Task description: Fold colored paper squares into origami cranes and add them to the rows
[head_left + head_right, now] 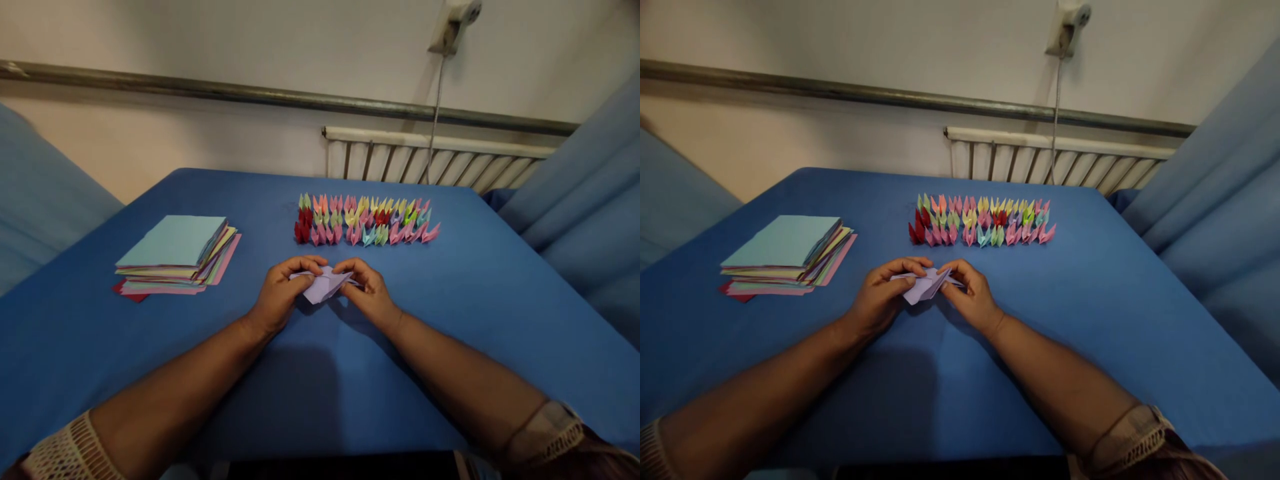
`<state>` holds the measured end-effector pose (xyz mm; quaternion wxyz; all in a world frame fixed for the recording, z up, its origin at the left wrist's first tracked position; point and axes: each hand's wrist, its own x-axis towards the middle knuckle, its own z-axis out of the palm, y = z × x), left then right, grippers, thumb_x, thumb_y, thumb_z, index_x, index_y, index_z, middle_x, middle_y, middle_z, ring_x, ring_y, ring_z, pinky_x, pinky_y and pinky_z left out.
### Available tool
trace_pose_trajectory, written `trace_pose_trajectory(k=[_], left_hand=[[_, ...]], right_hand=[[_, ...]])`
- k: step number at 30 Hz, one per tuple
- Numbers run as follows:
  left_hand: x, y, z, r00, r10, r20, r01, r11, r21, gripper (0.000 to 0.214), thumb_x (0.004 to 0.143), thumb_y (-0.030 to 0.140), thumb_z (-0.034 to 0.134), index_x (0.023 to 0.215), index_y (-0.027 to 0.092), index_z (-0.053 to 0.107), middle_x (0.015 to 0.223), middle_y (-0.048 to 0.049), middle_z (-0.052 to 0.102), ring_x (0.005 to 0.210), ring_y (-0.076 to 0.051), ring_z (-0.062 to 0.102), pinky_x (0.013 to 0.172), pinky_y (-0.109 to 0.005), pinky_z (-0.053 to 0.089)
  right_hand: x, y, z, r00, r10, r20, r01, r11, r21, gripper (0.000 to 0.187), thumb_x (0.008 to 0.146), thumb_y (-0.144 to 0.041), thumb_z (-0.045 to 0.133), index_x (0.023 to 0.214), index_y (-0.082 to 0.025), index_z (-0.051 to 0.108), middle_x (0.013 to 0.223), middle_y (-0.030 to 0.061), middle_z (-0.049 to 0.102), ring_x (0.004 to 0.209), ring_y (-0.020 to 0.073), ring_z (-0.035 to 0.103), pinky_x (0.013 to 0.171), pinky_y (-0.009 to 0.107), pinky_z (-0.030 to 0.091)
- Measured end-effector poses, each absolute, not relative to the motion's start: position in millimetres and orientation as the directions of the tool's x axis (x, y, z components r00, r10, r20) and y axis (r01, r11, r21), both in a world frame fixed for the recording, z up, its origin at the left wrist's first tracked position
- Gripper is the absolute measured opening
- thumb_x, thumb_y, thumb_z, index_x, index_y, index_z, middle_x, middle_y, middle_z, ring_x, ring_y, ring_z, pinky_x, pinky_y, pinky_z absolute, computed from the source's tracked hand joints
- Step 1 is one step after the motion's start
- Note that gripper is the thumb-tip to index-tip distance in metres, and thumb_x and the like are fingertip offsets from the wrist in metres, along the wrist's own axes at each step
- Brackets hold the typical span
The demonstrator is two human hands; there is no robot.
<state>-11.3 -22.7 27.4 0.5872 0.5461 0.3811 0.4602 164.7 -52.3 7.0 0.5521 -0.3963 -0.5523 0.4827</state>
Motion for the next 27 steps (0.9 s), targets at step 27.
trace_pose_trajectory(k=[27], left_hand=[[2.0,-26.4,28.2,0.144,0.963,-0.226,-0.104,0.241,0.965,0.029,0.064,0.034,0.079,0.076,0.015,0.061,0.063,0.0014,0.061,0.05,-0.009,0.054,0.047,-0.02,0.041]], right_hand=[[169.5,-37.6,-4.2,-0.011,1.0,-0.025,-0.284,-0.027,-0.958,0.035,0.074,-0.051,0.068,0.088,-0.02,0.061,0.079,0.0012,0.067,0.06,0.0122,0.06,0.054,0.025,0.046]])
